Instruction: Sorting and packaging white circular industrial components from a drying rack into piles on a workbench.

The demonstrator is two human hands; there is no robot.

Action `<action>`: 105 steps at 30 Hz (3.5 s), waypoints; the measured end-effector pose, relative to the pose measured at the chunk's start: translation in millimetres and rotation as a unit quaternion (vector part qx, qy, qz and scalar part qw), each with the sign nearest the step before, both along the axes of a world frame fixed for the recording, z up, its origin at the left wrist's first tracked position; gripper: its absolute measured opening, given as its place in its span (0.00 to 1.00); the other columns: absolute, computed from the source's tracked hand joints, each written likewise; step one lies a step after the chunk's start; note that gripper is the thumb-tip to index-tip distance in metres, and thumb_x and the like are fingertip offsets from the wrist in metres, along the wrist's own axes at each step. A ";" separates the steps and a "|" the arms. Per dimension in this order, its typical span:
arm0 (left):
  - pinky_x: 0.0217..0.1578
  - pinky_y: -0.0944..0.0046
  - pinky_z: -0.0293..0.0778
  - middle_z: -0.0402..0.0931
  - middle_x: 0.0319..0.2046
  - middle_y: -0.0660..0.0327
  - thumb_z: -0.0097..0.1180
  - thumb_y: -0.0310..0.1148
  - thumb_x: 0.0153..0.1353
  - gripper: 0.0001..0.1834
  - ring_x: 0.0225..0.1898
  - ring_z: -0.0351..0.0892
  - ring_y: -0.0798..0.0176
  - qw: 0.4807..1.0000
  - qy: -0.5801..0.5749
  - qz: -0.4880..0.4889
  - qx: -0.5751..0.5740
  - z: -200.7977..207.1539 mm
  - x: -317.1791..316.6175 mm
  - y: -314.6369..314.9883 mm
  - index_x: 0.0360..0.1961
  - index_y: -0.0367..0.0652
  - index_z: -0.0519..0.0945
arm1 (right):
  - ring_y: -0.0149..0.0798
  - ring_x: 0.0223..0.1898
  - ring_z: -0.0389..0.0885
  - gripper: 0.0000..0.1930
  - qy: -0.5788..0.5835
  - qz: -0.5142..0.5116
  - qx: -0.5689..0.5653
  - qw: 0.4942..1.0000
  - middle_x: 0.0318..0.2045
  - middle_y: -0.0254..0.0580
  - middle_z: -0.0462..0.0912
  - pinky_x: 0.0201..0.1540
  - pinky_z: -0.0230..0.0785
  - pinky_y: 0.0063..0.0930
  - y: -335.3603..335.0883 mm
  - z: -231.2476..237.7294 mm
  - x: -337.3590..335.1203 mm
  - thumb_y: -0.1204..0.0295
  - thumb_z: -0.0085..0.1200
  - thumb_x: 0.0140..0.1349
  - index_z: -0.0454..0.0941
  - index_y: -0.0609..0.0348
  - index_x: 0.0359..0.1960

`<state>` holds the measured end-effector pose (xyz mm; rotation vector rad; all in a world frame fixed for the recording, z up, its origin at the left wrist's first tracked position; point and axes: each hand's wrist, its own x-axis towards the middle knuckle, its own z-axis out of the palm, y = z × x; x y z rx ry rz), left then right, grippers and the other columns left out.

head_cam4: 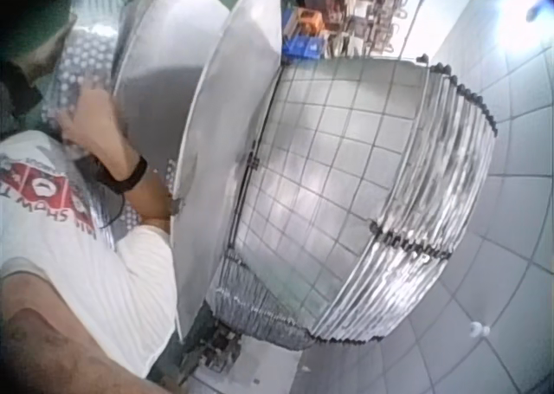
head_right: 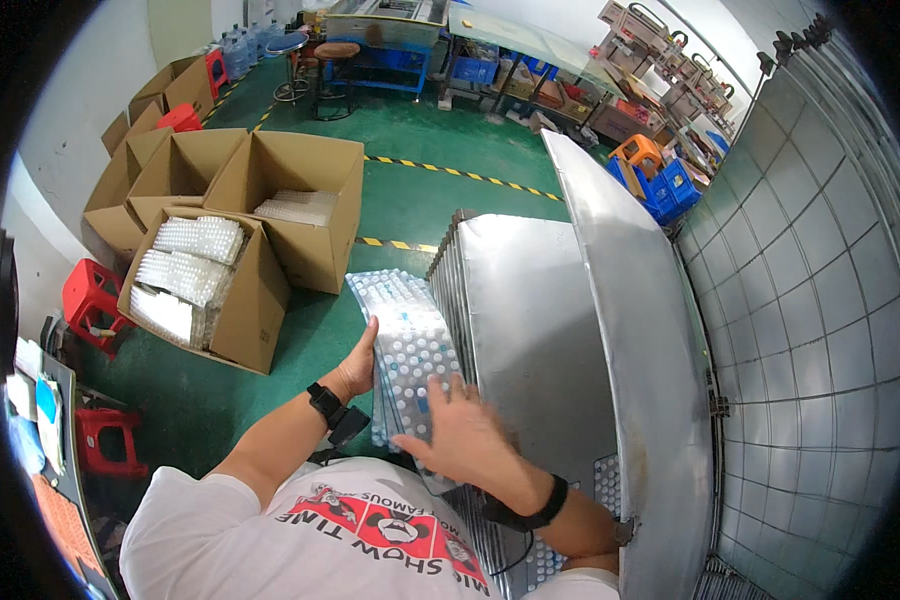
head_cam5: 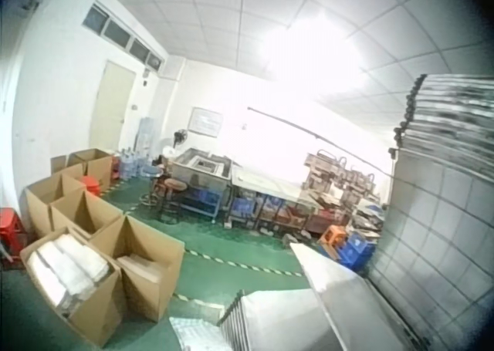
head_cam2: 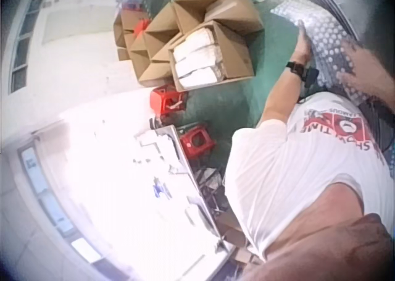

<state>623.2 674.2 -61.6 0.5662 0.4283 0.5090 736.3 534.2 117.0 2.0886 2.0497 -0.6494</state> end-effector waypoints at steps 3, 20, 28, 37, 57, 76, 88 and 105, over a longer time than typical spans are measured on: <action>0.61 0.53 0.58 0.60 0.62 0.56 0.33 0.72 0.54 0.48 0.61 0.62 0.54 0.999 -0.016 0.018 -0.037 18.1 -7.9 -3.7 0.65 0.45 0.55 | 0.61 0.50 0.71 0.38 0.015 -0.017 0.118 0.993 0.48 0.68 0.69 0.49 0.67 0.45 -11.5 19.0 32.2 0.54 0.58 0.51 0.62 0.70 0.56; 0.63 0.51 0.53 0.53 0.65 0.53 0.14 0.69 0.58 0.47 0.65 0.54 0.52 0.991 -0.105 0.028 -0.072 43.2 -38.1 7.3 0.67 0.42 0.49 | 0.55 0.61 0.61 0.32 -0.430 -0.313 0.484 0.695 0.59 0.59 0.64 0.62 0.53 0.38 -38.2 225.7 311.2 0.55 0.51 0.60 0.62 0.71 0.57; 0.61 0.48 0.55 0.56 0.64 0.56 0.26 0.75 0.52 0.51 0.63 0.58 0.52 0.990 -0.085 -0.104 -0.030 59.6 -42.3 -12.7 0.67 0.46 0.52 | 0.60 0.65 0.51 0.43 0.070 -0.203 0.209 0.954 0.62 0.69 0.52 0.66 0.45 0.37 -71.2 42.2 26.9 0.57 0.56 0.56 0.47 0.75 0.63; 0.61 0.50 0.56 0.57 0.63 0.53 0.26 0.74 0.53 0.50 0.62 0.59 0.51 0.976 -0.086 -0.198 -0.029 53.4 -41.1 -107.0 0.66 0.45 0.52 | 0.59 0.65 0.51 0.48 0.257 -0.276 0.076 0.923 0.62 0.72 0.51 0.66 0.44 0.35 -146.4 -51.6 -49.9 0.47 0.48 0.58 0.43 0.79 0.63; 0.62 0.47 0.54 0.60 0.61 0.53 0.30 0.74 0.53 0.49 0.62 0.59 0.50 0.991 0.050 -0.060 -0.111 -33.8 -70.2 -326.1 0.64 0.43 0.57 | 0.67 0.66 0.37 0.45 -0.065 -0.319 0.042 0.944 0.66 0.64 0.42 0.61 0.34 0.67 -385.8 -72.3 133.2 0.39 0.46 0.54 0.50 0.58 0.66; 0.60 0.47 0.57 0.62 0.60 0.51 0.38 0.56 0.63 0.36 0.59 0.62 0.48 0.966 -0.016 -0.096 -0.241 -31.5 -76.4 -356.7 0.63 0.41 0.58 | 0.62 0.57 0.61 0.33 -0.184 -0.238 0.145 0.943 0.58 0.61 0.62 0.54 0.57 0.57 -393.6 -92.9 -37.4 0.61 0.53 0.53 0.60 0.59 0.61; 0.60 0.48 0.59 0.63 0.59 0.51 0.38 0.57 0.61 0.37 0.59 0.63 0.49 0.981 -0.036 -0.065 -0.181 -9.9 -86.9 -344.4 0.62 0.39 0.60 | 0.57 0.47 0.70 0.29 -0.003 -0.196 0.282 0.939 0.48 0.63 0.70 0.48 0.66 0.41 -351.9 -54.8 -88.8 0.62 0.56 0.52 0.67 0.68 0.52; 0.61 0.53 0.57 0.60 0.62 0.54 0.45 0.64 0.57 0.45 0.61 0.61 0.54 0.999 -0.031 -0.016 0.015 -10.6 -114.3 -325.8 0.65 0.42 0.53 | 0.23 0.37 0.74 0.14 0.592 -0.222 0.183 0.753 0.36 0.40 0.78 0.38 0.68 0.21 -263.5 -57.0 -53.8 0.79 0.53 0.57 0.69 0.68 0.46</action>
